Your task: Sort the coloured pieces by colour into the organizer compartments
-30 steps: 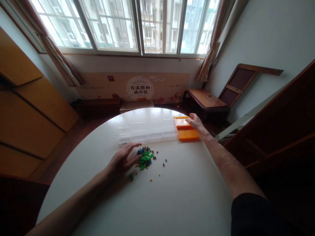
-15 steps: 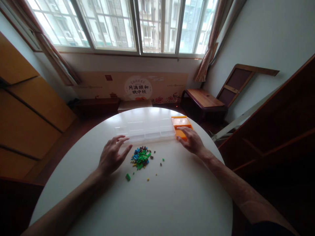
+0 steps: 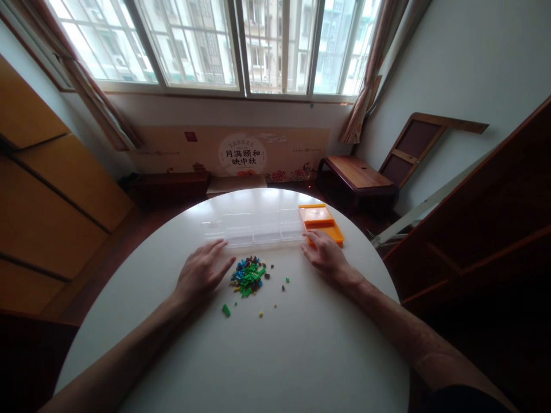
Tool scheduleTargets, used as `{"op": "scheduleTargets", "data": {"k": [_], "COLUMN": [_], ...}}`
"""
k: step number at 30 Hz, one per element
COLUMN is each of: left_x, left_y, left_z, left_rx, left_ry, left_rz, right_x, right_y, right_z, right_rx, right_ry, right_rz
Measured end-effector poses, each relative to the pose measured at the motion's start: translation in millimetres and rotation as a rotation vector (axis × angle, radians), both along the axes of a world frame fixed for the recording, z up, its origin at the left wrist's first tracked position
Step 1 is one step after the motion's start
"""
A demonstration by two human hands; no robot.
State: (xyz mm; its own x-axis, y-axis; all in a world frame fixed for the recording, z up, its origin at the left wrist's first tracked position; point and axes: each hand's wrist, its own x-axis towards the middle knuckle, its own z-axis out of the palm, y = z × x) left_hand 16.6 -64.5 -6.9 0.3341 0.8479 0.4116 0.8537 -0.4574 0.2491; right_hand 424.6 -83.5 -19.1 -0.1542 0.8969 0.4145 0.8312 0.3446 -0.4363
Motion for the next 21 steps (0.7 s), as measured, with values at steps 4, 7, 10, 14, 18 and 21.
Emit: {"op": "scheduleTargets", "data": {"k": [4, 7, 10, 14, 18, 21], "left_x": [-3, -6, -8, -9, -10, -10], "left_y": [3, 6, 8, 10, 10, 10], "left_z": [-3.6, -5.2, -5.1, -5.5, -8.6, -8.5], "left_rx": [0.003, 0.000, 0.001, 0.011, 0.031, 0.058], "left_ry": [0.017, 0.029, 0.029, 0.035, 0.021, -0.013], "left_rz": [0.003, 0.020, 0.041, 0.057, 0.064, 0.056], "right_x": [-10, -16, -20, -19, -17, -16], "right_y": [2, 5, 8, 9, 9, 7], "right_z": [-1.9, -2.6, -3.2, -5.0, -8.8, -10.0], "right_rx": [0.005, 0.011, 0.016, 0.015, 0.020, 0.034], "right_ry": [0.012, 0.011, 0.003, 0.022, 0.017, -0.002], "right_rz": [-0.029, -0.024, -0.017, -0.024, -0.016, -0.027]}}
